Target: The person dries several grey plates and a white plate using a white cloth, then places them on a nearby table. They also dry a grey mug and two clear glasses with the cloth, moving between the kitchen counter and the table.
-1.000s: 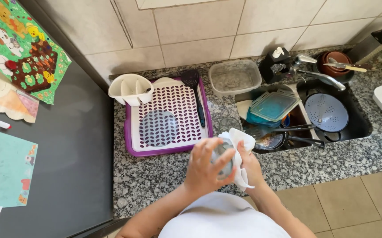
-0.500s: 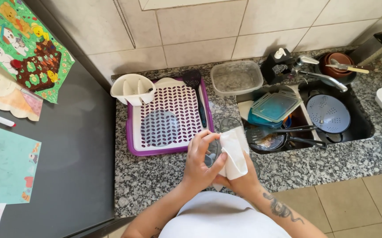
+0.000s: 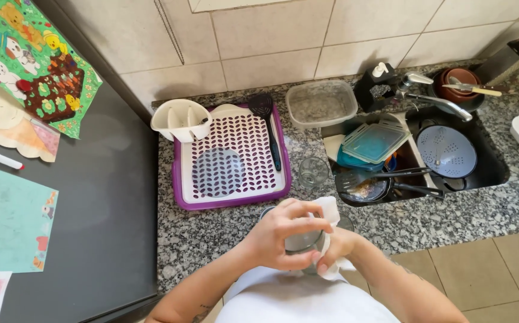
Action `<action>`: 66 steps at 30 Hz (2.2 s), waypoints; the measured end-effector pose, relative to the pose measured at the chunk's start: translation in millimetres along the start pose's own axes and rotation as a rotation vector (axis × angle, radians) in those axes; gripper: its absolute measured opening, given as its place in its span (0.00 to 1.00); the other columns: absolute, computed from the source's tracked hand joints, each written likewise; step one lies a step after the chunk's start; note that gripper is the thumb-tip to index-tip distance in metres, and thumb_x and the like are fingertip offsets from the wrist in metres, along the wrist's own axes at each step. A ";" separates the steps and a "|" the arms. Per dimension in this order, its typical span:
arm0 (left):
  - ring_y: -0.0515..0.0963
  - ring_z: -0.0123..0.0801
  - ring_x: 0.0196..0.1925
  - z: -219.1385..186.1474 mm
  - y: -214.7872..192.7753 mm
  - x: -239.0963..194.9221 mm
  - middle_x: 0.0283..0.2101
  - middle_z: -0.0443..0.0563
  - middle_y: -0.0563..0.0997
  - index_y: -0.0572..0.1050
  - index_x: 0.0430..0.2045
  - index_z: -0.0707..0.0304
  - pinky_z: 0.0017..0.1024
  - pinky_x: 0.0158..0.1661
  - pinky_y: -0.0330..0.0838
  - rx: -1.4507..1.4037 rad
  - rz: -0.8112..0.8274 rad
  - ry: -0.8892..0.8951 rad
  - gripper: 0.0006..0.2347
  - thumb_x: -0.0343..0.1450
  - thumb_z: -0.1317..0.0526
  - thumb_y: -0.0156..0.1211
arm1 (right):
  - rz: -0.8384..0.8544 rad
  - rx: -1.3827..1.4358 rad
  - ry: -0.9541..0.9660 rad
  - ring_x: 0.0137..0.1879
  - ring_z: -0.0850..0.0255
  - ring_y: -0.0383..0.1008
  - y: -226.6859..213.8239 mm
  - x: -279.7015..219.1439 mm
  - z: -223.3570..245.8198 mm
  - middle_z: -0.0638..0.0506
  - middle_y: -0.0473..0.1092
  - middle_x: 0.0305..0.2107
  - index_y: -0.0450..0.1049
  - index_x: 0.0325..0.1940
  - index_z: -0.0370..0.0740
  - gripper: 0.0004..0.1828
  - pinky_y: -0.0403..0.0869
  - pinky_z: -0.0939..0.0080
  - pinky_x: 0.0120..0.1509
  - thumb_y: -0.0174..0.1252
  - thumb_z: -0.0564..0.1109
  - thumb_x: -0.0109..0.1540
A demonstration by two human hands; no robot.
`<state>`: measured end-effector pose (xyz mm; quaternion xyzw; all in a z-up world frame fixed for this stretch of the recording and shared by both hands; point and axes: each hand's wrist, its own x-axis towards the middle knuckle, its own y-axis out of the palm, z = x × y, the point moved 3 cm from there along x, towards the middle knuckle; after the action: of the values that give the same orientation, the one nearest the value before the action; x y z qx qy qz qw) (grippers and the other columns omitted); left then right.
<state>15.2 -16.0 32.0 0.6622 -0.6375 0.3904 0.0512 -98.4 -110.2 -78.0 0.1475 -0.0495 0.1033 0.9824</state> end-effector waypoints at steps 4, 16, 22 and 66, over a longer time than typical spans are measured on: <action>0.74 0.43 0.46 3.0 -8.5 7.1 0.46 0.58 0.73 0.70 0.44 0.53 0.41 0.47 0.65 0.086 -0.048 -0.073 0.13 0.66 0.57 0.51 | -0.033 0.131 -0.049 0.51 0.57 0.66 10.8 8.9 10.8 0.49 0.66 0.42 0.66 0.49 0.35 0.28 0.69 0.55 0.58 0.69 0.49 0.51; 0.72 0.46 0.46 4.4 3.7 5.4 0.42 0.57 0.72 0.71 0.38 0.56 0.45 0.46 0.66 0.373 -0.291 -0.236 0.14 0.67 0.49 0.51 | -0.236 0.153 -0.009 0.50 0.55 0.67 2.4 11.9 17.6 0.47 0.67 0.42 0.66 0.50 0.34 0.28 0.70 0.54 0.56 0.67 0.48 0.52; 0.71 0.49 0.40 -24.1 -9.8 5.5 0.44 0.64 0.72 0.70 0.40 0.61 0.42 0.44 0.64 0.200 -0.114 -0.009 0.13 0.68 0.53 0.49 | -0.342 0.205 0.020 0.50 0.54 0.68 -16.1 0.4 -12.4 0.46 0.67 0.41 0.66 0.51 0.34 0.28 0.70 0.53 0.55 0.66 0.48 0.52; 0.68 0.44 0.38 -104.5 420.2 111.8 0.44 0.51 0.70 0.71 0.38 0.51 0.37 0.35 0.69 -0.056 0.370 0.559 0.13 0.63 0.54 0.57 | -1.931 0.544 -0.357 0.46 0.48 0.72 76.8 -526.5 -146.6 0.38 0.70 0.40 0.65 0.54 0.31 0.26 0.72 0.47 0.49 0.60 0.45 0.56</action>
<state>-416.8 -123.3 -11.5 0.4006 -0.7189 0.5419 0.1706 -617.9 -93.5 -263.2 0.3561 -0.0299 -0.7494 0.5574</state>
